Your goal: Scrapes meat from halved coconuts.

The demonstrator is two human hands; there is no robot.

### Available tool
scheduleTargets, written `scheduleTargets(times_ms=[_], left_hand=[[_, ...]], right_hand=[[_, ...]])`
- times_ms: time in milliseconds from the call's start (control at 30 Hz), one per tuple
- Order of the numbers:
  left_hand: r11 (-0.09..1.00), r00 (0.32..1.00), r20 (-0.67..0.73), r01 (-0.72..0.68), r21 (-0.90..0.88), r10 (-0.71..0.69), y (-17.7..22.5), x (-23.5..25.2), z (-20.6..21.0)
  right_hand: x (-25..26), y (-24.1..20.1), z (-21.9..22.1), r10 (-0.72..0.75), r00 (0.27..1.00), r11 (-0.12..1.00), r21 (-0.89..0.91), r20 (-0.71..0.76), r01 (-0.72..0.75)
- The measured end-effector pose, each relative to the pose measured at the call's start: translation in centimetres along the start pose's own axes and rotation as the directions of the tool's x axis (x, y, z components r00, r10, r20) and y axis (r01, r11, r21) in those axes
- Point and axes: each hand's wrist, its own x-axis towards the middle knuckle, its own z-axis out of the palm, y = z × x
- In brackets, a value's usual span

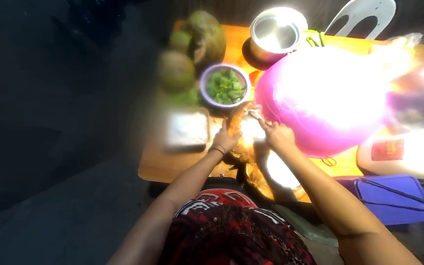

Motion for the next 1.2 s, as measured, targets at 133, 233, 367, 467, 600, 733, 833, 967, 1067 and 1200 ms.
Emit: scheduleTargets(times_ms=[133,233,367,467,600,733,833,967,1067,1200], left_hand=[[1.0,1.0,-0.006,0.007,0.02,-0.007,0.3,-0.1,-0.1],[1.0,1.0,0.005,0.018,0.021,-0.018,0.6,-0.1,-0.2],[0.999,1.0,-0.005,-0.003,-0.045,0.003,-0.5,0.6,0.2],[0.995,0.999,-0.038,-0.012,-0.098,0.008,-0.6,0.7,0.6],[0.997,0.999,-0.047,-0.012,-0.077,0.008,0.0,0.6,0.7],[0.998,0.999,-0.044,-0.002,-0.058,-0.001,0.3,0.5,0.6],[0.998,0.999,-0.05,-0.006,-0.069,0.002,0.2,0.5,0.7],[0.999,0.998,-0.067,0.0,-0.052,-0.003,0.4,0.4,0.9],[0.998,0.997,-0.07,0.012,-0.056,-0.016,0.5,0.3,0.7],[0.999,0.997,-0.069,0.015,-0.051,-0.019,0.4,0.4,0.8]], right_hand=[[-0.9,2.2,2.2,0.016,0.997,1.0,0.021,0.078,-0.017],[-2.3,1.8,0.1,0.045,0.977,0.998,0.027,0.211,-0.052],[-1.5,0.6,-1.1,0.041,0.997,0.997,0.07,0.062,-0.046],[-0.6,0.8,1.2,0.067,0.996,0.994,0.083,0.051,-0.071],[-2.2,1.6,1.4,0.091,0.976,0.991,0.081,0.198,-0.109],[-1.6,1.6,-0.1,0.042,0.996,0.996,0.075,0.074,-0.047],[-0.2,1.2,0.1,0.069,0.996,0.996,0.052,0.051,-0.071],[-1.7,1.9,1.5,0.109,0.979,0.991,0.056,0.174,-0.121],[-2.4,0.8,-0.7,0.098,0.967,0.991,0.063,0.235,-0.116],[-0.4,0.4,-0.1,0.093,0.991,0.989,0.102,0.098,-0.103]])
